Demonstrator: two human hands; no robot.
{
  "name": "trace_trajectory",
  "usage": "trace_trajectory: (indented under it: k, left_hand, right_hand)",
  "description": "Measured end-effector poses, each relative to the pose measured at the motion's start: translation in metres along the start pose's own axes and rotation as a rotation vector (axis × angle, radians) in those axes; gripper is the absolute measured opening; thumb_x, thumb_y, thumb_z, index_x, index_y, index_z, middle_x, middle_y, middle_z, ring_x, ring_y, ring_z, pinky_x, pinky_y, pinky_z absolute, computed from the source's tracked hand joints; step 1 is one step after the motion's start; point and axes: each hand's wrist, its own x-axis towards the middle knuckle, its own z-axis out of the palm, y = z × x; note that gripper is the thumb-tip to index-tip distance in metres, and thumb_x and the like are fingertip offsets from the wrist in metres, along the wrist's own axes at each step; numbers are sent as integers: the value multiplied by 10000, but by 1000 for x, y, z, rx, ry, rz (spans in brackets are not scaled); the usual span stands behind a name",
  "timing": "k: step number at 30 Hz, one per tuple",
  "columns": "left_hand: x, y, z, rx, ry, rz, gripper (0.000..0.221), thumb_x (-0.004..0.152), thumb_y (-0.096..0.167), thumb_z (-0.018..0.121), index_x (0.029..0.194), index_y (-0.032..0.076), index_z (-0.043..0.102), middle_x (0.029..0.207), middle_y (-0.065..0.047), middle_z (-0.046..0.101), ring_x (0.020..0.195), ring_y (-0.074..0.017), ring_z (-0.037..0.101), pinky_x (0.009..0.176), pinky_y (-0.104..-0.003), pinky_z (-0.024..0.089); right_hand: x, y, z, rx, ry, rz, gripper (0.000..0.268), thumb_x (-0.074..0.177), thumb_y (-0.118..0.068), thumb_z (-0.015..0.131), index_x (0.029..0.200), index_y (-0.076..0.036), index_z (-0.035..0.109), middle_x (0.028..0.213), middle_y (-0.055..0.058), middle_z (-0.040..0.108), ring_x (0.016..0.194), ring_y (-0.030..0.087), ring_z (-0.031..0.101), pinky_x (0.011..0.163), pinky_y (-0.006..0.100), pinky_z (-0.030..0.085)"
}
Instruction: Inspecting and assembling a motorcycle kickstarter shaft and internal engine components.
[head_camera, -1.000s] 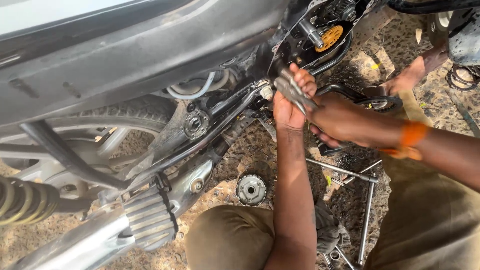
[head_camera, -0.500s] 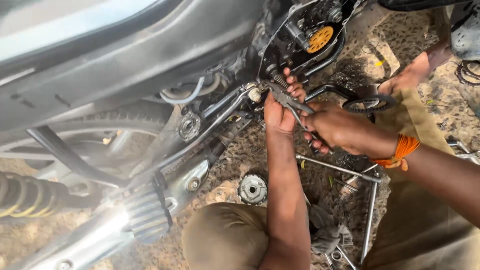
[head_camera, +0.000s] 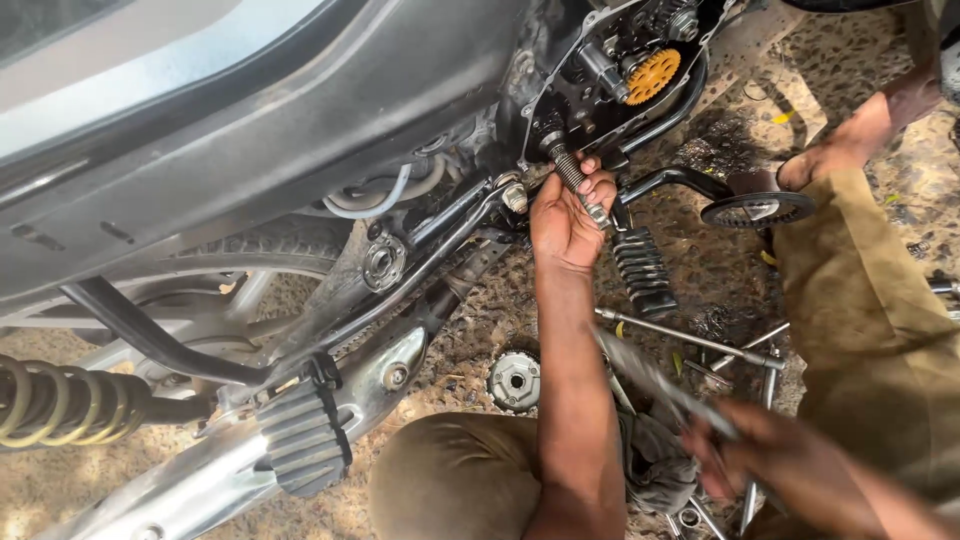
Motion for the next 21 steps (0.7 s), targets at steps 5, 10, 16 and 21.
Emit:
trace_trajectory:
  k: [5, 10, 16, 21]
  left_hand:
    - [-2, -4, 6, 95, 131, 157, 408, 948, 164, 454, 1210, -140, 529, 1098, -287, 588, 834, -257, 531, 715, -379, 470]
    - [-3, -8, -2, 240, 61, 263, 440, 938, 132, 465, 1245, -176, 532, 1209, -309, 635, 930, -277, 581, 797, -381, 501]
    - [-9, -7, 3, 378, 100, 295, 369, 1124, 182, 470, 1302, -129, 553, 1224, -261, 668, 960, -272, 640, 833, -378, 538]
    - [-6, -8, 3, 430, 92, 280, 363, 1157, 172, 466, 1344, -131, 530, 1227, -263, 672, 996, -285, 695, 919, -391, 592]
  right_hand:
    - [57, 155, 0, -831, 134, -151, 185, 946, -184, 609, 1120, -131, 642, 1031, 127, 708, 999, 280, 677, 854, 439, 537]
    - [175, 192, 22, -984, 147, -42, 266, 951, -200, 598, 1195, -93, 608, 1070, 164, 703, 1054, 317, 661, 903, 445, 544]
    - [68, 45, 21, -984, 334, 25, 230, 977, -301, 617, 1153, -175, 697, 975, 107, 766, 824, 248, 758, 771, 376, 605]
    - [12, -110, 39, -728, 742, -231, 269, 962, -328, 644, 1030, -82, 732, 787, 120, 771, 619, 205, 705, 554, 338, 567]
